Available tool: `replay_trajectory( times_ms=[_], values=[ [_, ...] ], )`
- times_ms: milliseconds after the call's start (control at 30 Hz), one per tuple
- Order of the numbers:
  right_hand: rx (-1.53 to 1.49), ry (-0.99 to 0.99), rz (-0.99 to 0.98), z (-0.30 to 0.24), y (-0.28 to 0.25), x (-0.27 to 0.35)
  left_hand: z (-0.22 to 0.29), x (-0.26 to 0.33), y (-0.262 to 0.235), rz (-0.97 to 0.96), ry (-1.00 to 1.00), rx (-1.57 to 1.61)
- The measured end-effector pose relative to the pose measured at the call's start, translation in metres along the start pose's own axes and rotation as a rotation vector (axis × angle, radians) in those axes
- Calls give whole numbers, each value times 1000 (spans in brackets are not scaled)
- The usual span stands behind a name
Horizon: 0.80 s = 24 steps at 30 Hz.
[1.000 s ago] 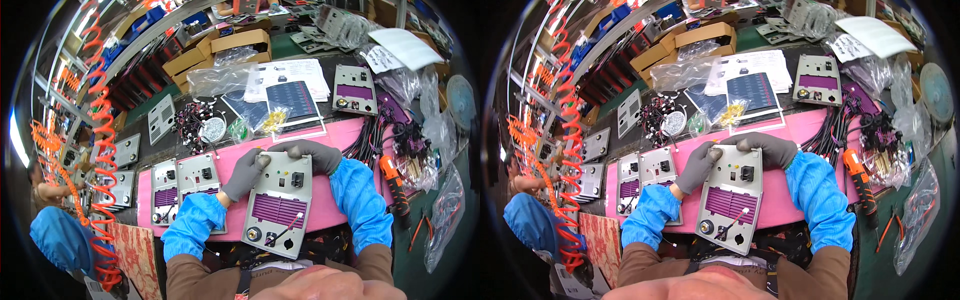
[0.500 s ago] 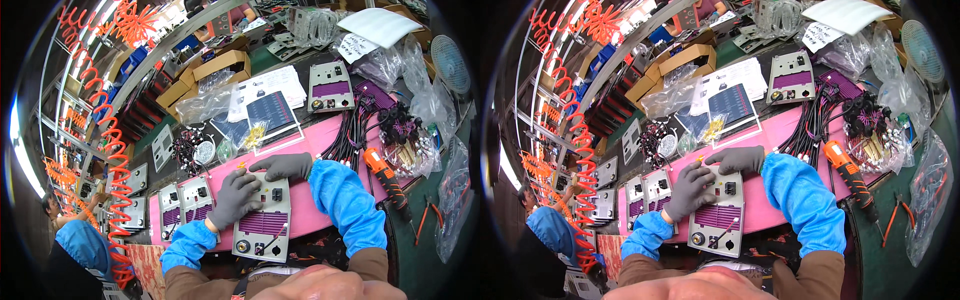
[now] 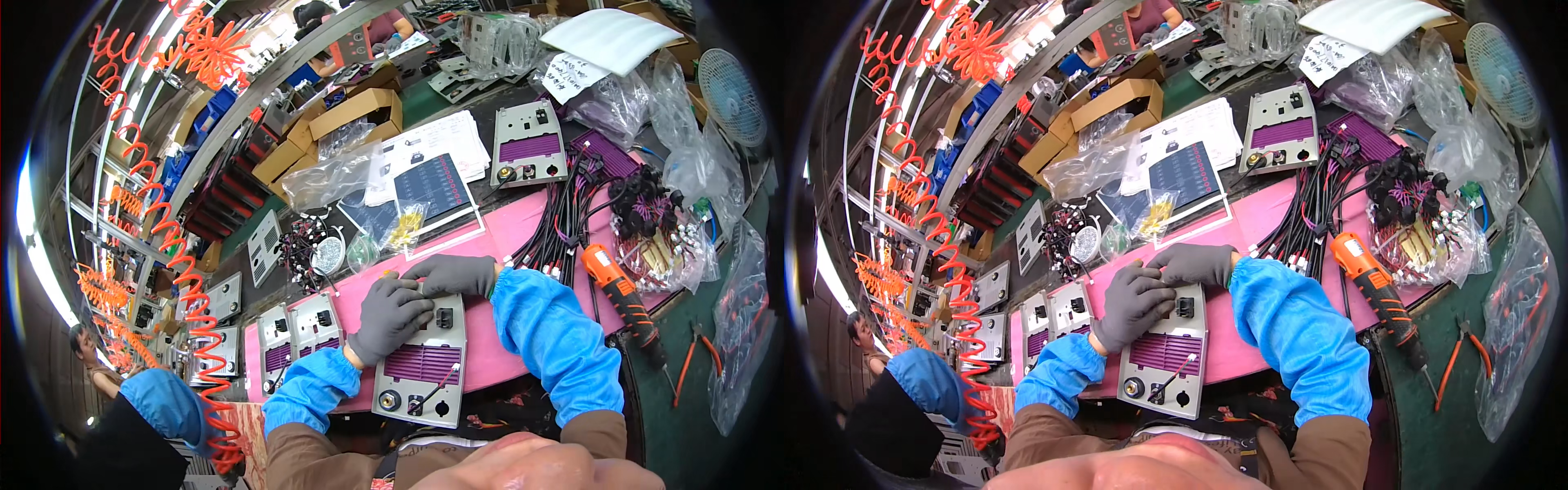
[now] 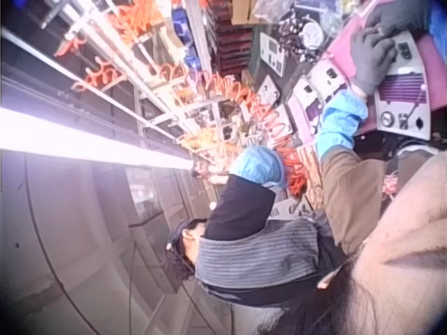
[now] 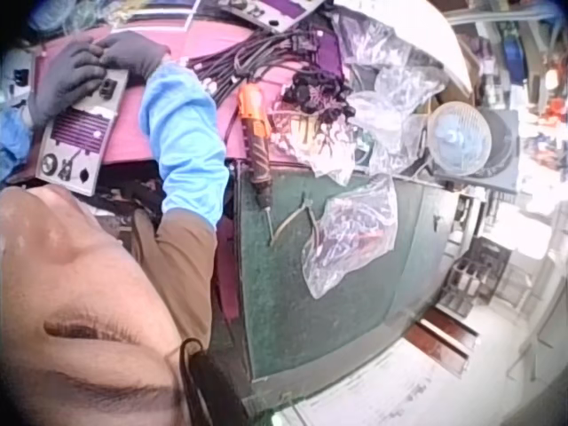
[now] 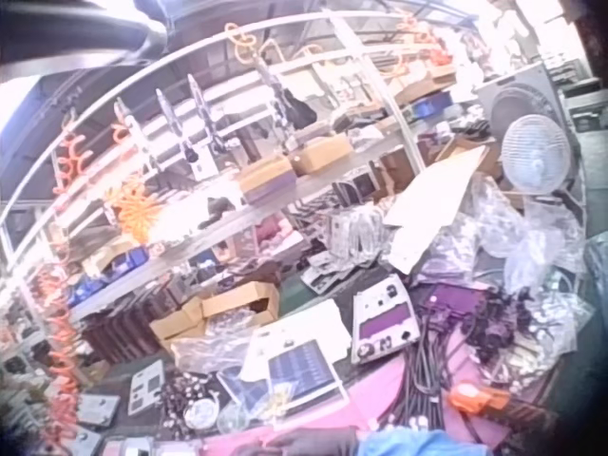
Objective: The person assembles electronic components on a pink workbench, handling small parts, wires, and circuit boards. They insert components into a metal chassis, connect wires, and organize parts from plastic bags. The process involves repetitive handling of small items and careful placement into the device.
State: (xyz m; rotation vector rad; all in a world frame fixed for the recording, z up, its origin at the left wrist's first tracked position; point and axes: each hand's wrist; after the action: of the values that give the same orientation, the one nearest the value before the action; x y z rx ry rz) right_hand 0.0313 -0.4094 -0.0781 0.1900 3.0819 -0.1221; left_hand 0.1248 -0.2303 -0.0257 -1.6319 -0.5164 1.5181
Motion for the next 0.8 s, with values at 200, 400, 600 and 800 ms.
replay_trajectory(
  times_ms=[200, 400, 600, 800],
  values=[
    [697, -109, 313, -24, 3, 10, -6, 8, 10, 14, -67, -32],
    [781, -232, 361, 10, 4, 2, -14, 17, 18, -30, -168, -73],
    [834, -260, 429, 3, 16, 6, -26, 22, 16, -117, -347, 161],
    [773, -204, 373, -5, 13, 6, -30, 26, 19, -112, -427, 247]
  ],
)
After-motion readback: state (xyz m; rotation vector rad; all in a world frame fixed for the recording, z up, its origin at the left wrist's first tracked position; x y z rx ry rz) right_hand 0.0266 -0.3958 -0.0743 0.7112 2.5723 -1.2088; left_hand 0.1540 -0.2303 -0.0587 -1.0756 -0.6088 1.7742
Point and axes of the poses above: each hand's wrist, its own x-axis away from the middle knuckle, its own y-axis out of the palm, z = x × y, and after that the axes turned 13 degrees about z, right-handed
